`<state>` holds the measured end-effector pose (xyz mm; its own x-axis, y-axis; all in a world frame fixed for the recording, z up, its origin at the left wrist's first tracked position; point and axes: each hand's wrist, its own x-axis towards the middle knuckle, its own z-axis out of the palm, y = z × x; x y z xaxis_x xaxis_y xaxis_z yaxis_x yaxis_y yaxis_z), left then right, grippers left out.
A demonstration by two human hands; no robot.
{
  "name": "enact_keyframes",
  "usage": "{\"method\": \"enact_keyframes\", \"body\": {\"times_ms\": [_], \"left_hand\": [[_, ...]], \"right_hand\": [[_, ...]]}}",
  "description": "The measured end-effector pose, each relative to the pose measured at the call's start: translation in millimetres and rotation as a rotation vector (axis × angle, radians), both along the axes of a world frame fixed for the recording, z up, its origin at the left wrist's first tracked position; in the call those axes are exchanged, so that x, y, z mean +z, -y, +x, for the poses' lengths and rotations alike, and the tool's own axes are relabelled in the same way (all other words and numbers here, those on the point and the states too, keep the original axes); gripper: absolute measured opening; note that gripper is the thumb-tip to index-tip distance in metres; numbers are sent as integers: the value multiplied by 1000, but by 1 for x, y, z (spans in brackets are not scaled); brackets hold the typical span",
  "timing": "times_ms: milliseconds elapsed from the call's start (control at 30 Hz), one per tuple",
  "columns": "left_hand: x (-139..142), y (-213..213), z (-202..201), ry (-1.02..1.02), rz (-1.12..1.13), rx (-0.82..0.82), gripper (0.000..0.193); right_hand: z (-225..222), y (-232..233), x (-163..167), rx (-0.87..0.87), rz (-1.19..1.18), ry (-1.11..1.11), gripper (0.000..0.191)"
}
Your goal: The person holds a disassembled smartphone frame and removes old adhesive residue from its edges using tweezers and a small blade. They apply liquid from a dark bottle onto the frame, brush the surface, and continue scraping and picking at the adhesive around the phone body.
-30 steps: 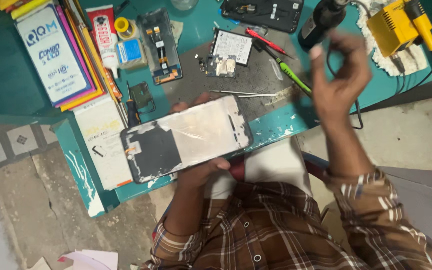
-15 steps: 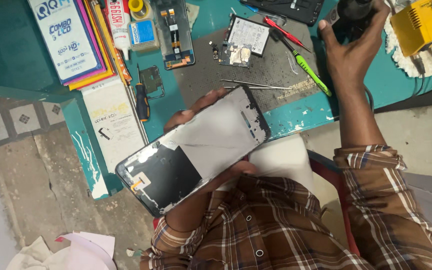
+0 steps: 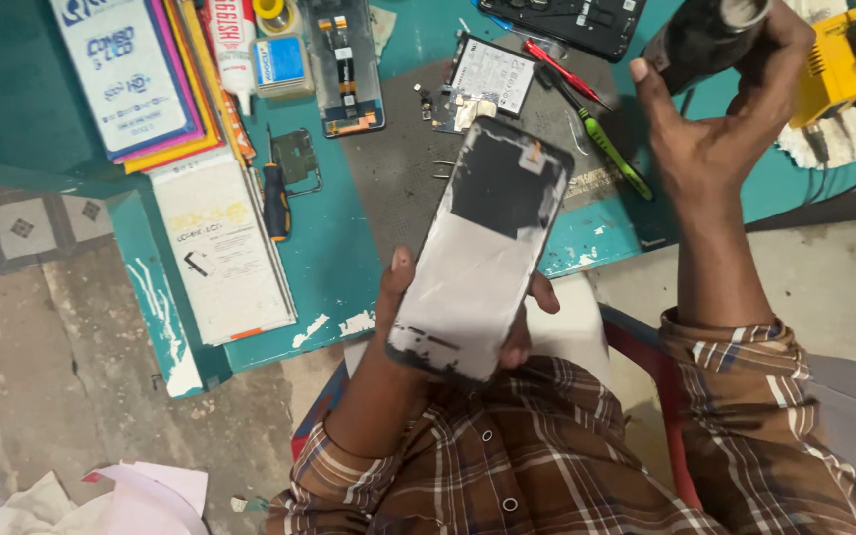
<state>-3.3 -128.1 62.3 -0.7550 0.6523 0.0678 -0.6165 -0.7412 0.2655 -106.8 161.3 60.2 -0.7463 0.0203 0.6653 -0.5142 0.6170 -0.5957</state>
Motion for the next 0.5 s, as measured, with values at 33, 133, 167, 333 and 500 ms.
{"method": "enact_keyframes", "body": {"times_ms": [33,133,167,333,500], "left_hand": [[0,-1,-1,25,43,-33,108],[1,3,0,43,66,-93,108],[2,4,2,67,76,-99,107],[-3,5,12,101,141,-145,108],[-10,3,13,103,161,-164,108]], "right_hand": [[2,4,9,-2,23,-20,62],[5,11,38,-29,274,-191,63],[6,12,46,-42,387,-268,64],[13,14,64,-8,574,-294,60],[9,9,60,-11,660,-310,68]]}}
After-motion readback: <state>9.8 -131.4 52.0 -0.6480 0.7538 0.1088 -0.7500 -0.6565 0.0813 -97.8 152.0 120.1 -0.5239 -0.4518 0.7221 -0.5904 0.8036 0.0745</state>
